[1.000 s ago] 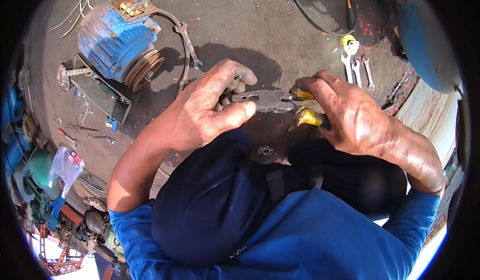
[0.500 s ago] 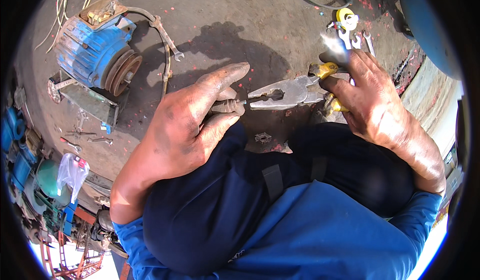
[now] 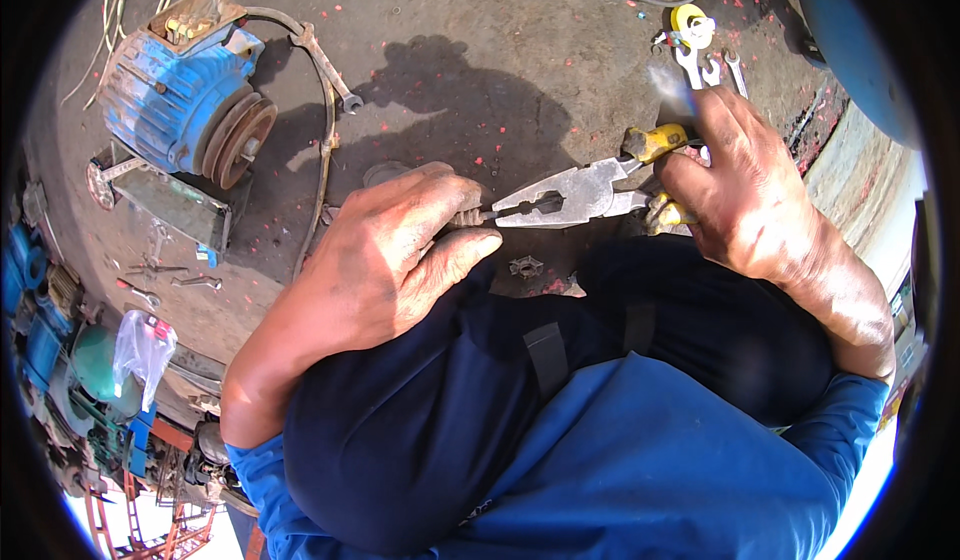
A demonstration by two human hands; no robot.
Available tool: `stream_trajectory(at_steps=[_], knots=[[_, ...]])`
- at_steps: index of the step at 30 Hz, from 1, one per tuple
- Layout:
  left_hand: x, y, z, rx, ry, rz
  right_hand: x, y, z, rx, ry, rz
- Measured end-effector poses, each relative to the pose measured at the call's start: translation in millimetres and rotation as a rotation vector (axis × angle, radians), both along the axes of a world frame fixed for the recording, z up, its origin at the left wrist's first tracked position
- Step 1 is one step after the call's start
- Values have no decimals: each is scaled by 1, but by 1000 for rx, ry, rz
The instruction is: The person sits on the ground in a cluttered workshop and works on a small mechanical component. They use a wrench, pliers, and a screwdriver to disassemble, adjust, and reassemble parts of the component.
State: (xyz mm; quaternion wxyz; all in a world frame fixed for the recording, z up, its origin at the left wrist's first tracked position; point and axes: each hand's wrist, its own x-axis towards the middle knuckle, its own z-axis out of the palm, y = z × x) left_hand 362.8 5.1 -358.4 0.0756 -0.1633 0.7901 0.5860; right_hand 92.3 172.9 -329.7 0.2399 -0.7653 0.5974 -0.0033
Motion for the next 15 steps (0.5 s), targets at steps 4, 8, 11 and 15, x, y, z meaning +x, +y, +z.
stream_trajectory(at_steps=[4,8,11,15], knots=[[3,5,-6,-39,64,21,6,2,-4,-67,11,-20],[2,7,-8,-58,90,25,7,3,-5,-78,4,-20],[-2,6,-6,-77,89,-25,4,2,0,19,-2,-7],[-3,6,-10,-239,101,-142,5,5,-7,31,-50,-10]])
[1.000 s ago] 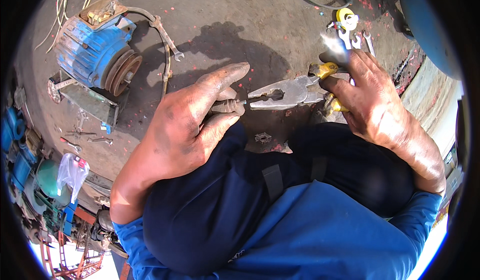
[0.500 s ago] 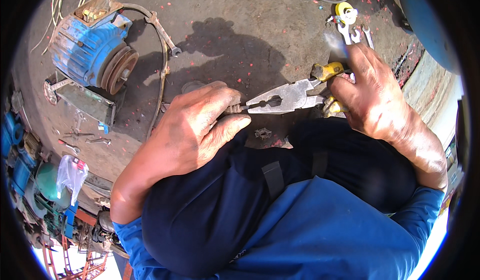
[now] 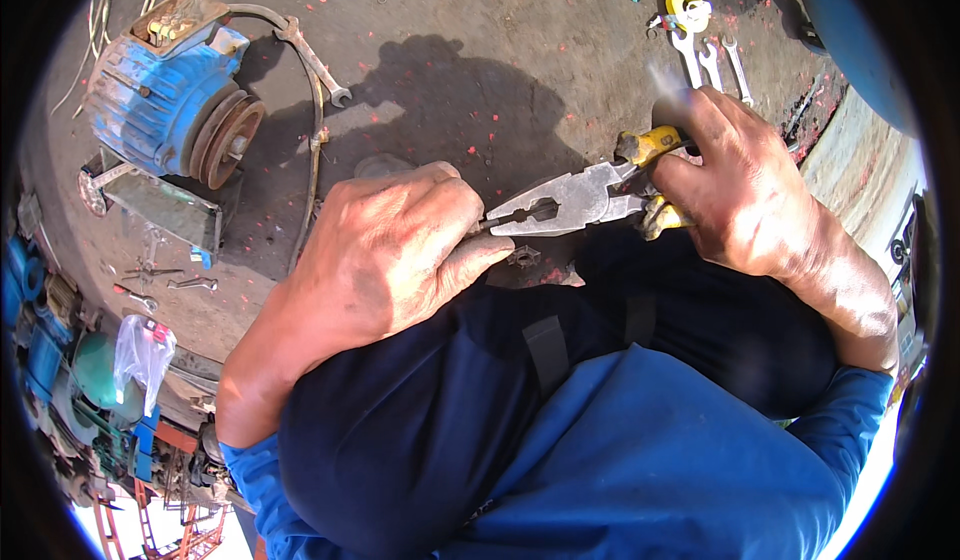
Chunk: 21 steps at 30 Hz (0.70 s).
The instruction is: The person sits on the ground in a cluttered workshop and works on a small mechanical component. They use a wrench, pliers, and a screwdriver to disassemble, adjust, and reassemble parts of the component.
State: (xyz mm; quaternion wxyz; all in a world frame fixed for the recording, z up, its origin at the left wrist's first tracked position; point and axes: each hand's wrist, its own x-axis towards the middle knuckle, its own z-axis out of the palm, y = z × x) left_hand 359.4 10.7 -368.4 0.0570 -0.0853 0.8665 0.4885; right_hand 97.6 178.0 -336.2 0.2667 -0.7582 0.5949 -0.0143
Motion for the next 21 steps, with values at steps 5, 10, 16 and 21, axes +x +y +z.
stream_trajectory(at_steps=[5,10,16,21], knots=[[0,0,5,-52,83,-59,2,7,-2,-55,-62,12],[-1,-1,5,-2,120,-82,-1,11,-3,-99,-75,39],[-1,-1,7,-19,125,-81,-3,9,1,-88,-53,45],[-2,0,1,51,93,58,-11,7,-5,-27,-55,-5]])
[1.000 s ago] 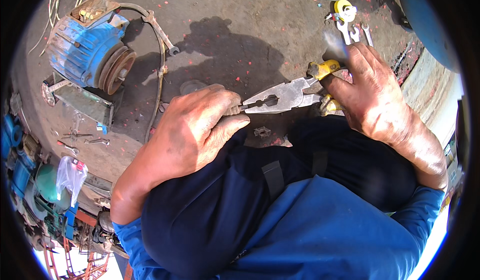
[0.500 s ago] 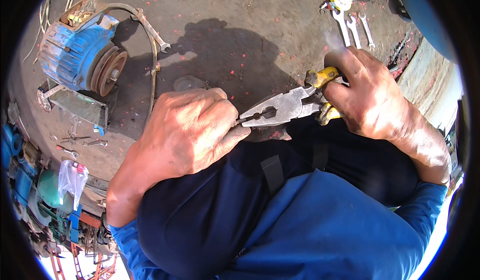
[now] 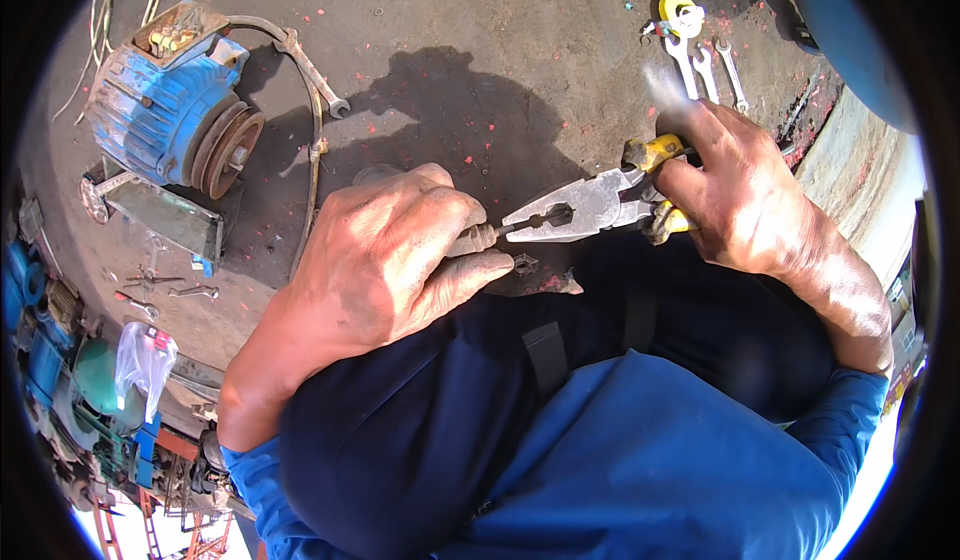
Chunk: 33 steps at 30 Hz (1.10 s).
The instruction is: The person sits on the ground in a cluttered workshop and works on a small mechanical component. They use a wrench, pliers, and a screwdriver to disassemble, adjust, and reassemble parts of the component.
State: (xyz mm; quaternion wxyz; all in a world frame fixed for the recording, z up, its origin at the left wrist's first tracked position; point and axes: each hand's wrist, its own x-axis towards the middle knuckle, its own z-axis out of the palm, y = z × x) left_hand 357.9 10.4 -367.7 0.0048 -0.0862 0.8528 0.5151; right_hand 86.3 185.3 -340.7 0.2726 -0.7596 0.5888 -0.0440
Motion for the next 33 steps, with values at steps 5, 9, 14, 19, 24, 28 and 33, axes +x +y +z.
stream_trajectory(at_steps=[5,9,14,19,24,28,33], knots=[[7,-1,-8,-27,111,122,-2,1,0,14,-8,-51],[-2,-5,-6,-85,240,219,0,-6,-1,-26,-34,-107],[-23,-8,-1,-211,333,364,12,-4,0,376,-522,-451],[-45,-16,9,-422,404,411,21,-9,-5,411,-737,-451],[-51,-16,14,-406,299,421,25,-11,-9,374,-774,-466],[-53,-13,16,-349,303,478,27,-14,-2,462,-764,-509],[-57,-11,16,-244,263,549,29,-14,-6,357,-796,-474]])
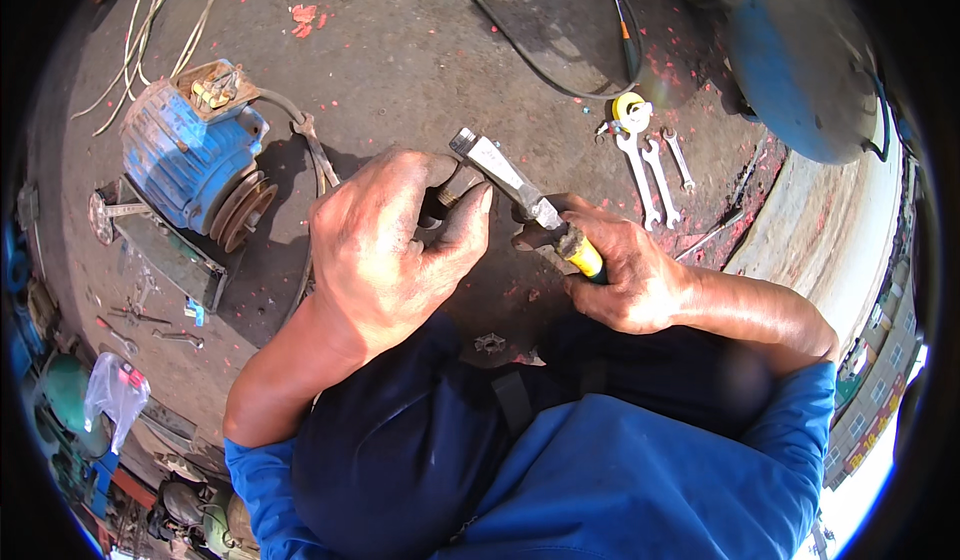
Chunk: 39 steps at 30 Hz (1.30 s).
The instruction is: The person sits on the ground in a cluttered workshop and works on a small mechanical component. They use a wrench, pliers, and a screwdriver to disassemble, adjust, and reassemble parts of the component.
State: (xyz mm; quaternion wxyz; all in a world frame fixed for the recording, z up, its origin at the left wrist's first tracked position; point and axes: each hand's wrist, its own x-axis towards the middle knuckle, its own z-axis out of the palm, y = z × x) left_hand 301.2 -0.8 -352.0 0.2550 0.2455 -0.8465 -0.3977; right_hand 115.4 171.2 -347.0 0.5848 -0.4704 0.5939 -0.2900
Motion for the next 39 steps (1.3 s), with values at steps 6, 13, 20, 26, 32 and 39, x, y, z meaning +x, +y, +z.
stream_trajectory(at_steps=[6,13,20,26,32,39], knots=[[-1,1,6,155,-50,32,-2,1,-4,-38,21,1],[-3,2,14,279,-60,38,-5,1,-4,-87,31,24],[0,3,2,17,2,5,-6,-2,2,-60,37,40],[1,2,2,-27,16,-17,-3,-1,6,-85,111,50],[2,4,7,172,-84,10,-5,-2,6,-71,109,60],[2,7,3,334,-39,13,-4,0,4,-35,157,99]])
